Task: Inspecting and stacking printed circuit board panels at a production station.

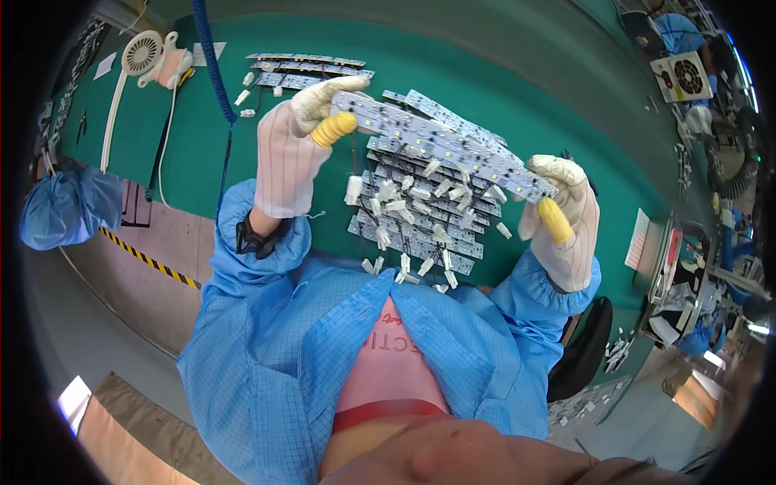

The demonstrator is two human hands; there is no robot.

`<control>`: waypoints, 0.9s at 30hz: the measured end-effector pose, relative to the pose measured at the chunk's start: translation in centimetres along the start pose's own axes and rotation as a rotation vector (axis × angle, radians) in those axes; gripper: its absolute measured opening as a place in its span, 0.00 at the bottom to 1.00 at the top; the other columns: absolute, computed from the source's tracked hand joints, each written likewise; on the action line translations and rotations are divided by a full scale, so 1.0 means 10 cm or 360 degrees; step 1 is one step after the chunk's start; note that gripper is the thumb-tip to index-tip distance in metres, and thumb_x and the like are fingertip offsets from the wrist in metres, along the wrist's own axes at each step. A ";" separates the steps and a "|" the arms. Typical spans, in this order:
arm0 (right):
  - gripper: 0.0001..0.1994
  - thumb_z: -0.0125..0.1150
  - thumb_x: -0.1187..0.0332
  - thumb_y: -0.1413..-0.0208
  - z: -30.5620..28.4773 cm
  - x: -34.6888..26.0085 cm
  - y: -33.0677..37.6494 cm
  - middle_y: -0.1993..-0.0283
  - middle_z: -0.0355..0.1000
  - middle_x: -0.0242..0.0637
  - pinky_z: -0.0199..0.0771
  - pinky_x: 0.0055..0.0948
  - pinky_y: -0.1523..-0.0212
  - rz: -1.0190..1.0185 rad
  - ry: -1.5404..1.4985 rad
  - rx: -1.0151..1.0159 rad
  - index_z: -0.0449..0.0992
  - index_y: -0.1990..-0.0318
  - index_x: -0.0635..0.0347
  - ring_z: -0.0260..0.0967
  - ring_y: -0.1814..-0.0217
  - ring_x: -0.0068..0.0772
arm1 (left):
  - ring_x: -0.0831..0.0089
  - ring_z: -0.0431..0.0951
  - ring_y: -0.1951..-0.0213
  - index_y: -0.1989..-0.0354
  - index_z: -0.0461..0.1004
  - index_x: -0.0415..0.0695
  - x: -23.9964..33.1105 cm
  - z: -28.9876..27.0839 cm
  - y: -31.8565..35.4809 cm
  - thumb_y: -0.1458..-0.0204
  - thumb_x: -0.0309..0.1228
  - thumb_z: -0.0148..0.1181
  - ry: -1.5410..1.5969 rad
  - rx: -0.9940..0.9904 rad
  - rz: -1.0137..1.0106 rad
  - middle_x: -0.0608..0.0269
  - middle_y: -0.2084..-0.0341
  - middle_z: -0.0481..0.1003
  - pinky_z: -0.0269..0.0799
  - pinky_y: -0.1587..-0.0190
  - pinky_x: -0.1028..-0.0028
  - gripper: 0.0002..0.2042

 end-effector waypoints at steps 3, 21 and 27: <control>0.28 0.64 0.53 0.51 0.03 -0.03 -0.01 0.68 0.70 0.39 0.60 0.15 0.81 -0.0010 -0.0048 0.0032 0.66 0.51 0.67 0.63 0.80 0.19 | 0.79 0.76 0.64 0.50 0.71 0.35 -0.01 0.01 0.01 0.50 0.35 0.61 0.0092 0.0026 0.0046 0.61 0.64 0.77 0.70 0.61 0.82 0.21; 0.27 0.63 0.57 0.50 0.02 0.03 -0.04 0.66 0.72 0.40 0.61 0.16 0.75 -0.0005 -0.0104 -0.0044 0.66 0.49 0.69 0.64 0.80 0.19 | 0.73 0.79 0.65 0.50 0.69 0.33 0.07 0.06 0.00 0.45 0.30 0.55 0.0202 0.0040 -0.0111 0.57 0.60 0.76 0.72 0.62 0.80 0.17; 0.26 0.61 0.59 0.49 0.17 -0.08 0.05 0.63 0.72 0.46 0.69 0.20 0.72 0.0018 -0.0132 -0.0297 0.65 0.48 0.70 0.69 0.76 0.22 | 0.78 0.74 0.61 0.50 0.71 0.34 -0.12 0.08 -0.10 0.51 0.19 0.45 -0.0139 -0.0085 -0.0233 0.60 0.61 0.75 0.65 0.57 0.82 0.18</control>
Point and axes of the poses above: each hand's wrist, its own y-axis away from the middle knuckle, its own z-axis out of the palm, x = y × z, the point moved 8 cm from there along -y, towards the middle knuckle
